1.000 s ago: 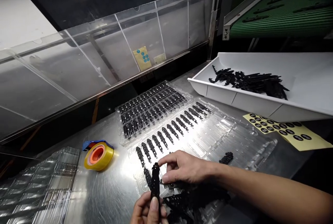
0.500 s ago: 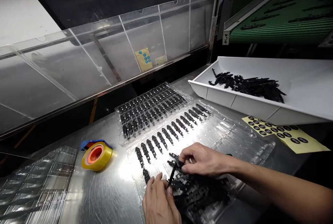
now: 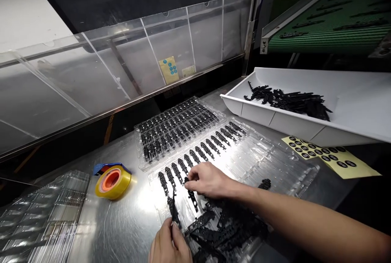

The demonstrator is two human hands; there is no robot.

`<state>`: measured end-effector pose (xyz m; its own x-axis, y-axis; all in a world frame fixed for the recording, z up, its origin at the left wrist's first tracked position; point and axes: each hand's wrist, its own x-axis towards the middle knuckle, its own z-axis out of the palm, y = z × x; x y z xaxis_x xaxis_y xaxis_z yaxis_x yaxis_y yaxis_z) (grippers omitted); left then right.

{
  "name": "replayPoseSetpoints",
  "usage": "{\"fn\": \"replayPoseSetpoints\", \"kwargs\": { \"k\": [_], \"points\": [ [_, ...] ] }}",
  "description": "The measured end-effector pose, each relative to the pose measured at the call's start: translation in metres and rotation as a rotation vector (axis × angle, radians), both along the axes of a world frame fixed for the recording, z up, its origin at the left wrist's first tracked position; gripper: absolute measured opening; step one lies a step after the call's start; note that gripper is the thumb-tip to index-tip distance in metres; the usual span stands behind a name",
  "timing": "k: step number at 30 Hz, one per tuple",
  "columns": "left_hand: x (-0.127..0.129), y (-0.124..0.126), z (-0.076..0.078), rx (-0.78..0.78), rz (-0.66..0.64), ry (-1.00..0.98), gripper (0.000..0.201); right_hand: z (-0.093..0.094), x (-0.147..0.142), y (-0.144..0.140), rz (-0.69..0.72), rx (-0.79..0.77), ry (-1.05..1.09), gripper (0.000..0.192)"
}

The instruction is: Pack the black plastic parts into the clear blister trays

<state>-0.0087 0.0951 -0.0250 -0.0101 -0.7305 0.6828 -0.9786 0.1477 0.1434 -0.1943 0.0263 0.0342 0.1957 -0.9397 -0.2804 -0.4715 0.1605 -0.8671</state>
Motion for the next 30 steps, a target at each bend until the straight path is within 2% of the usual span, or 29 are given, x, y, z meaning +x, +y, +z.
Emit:
{"fn": "replayPoseSetpoints", "kwargs": {
  "k": [3, 7, 10, 15, 19, 23, 27, 28, 30],
  "points": [
    [0.000, -0.007, -0.001, -0.131, -0.041, -0.248, 0.019, -0.011, 0.020, -0.009, 0.039, -0.029, 0.261, 0.019],
    [-0.009, -0.007, -0.001, -0.119, -0.046, -0.371, 0.019, -0.024, 0.029, -0.009, 0.096, -0.134, 0.389, 0.022],
    [-0.012, -0.004, 0.000, 0.028, -0.073, -0.436, 0.010, -0.026, 0.024, -0.004, 0.209, -0.248, 0.434, 0.017],
    [-0.005, -0.007, 0.001, 0.361, -0.107, -0.405, 0.018, -0.017, 0.003, 0.018, 0.411, -0.397, 0.478, 0.024],
    [0.005, -0.013, -0.001, 0.446, -0.164, -0.344, 0.024, -0.015, -0.012, 0.042, 0.536, -0.477, 0.457, 0.025],
    [0.011, -0.018, -0.003, 0.413, -0.163, -0.380, 0.029, -0.014, -0.027, 0.055, 0.491, -0.539, 0.458, 0.018],
    [0.005, -0.024, 0.003, 0.337, -0.124, -0.459, 0.029, -0.006, -0.058, 0.065, 0.361, -0.396, 0.377, 0.015],
    [0.000, -0.026, 0.005, 0.315, -0.149, -0.458, 0.029, -0.005, -0.066, 0.068, 0.298, -0.364, 0.360, 0.014],
    [-0.014, -0.031, 0.008, 0.303, -0.284, -0.412, 0.030, -0.004, -0.083, 0.072, 0.174, -0.327, 0.353, 0.016]
  ]
}}
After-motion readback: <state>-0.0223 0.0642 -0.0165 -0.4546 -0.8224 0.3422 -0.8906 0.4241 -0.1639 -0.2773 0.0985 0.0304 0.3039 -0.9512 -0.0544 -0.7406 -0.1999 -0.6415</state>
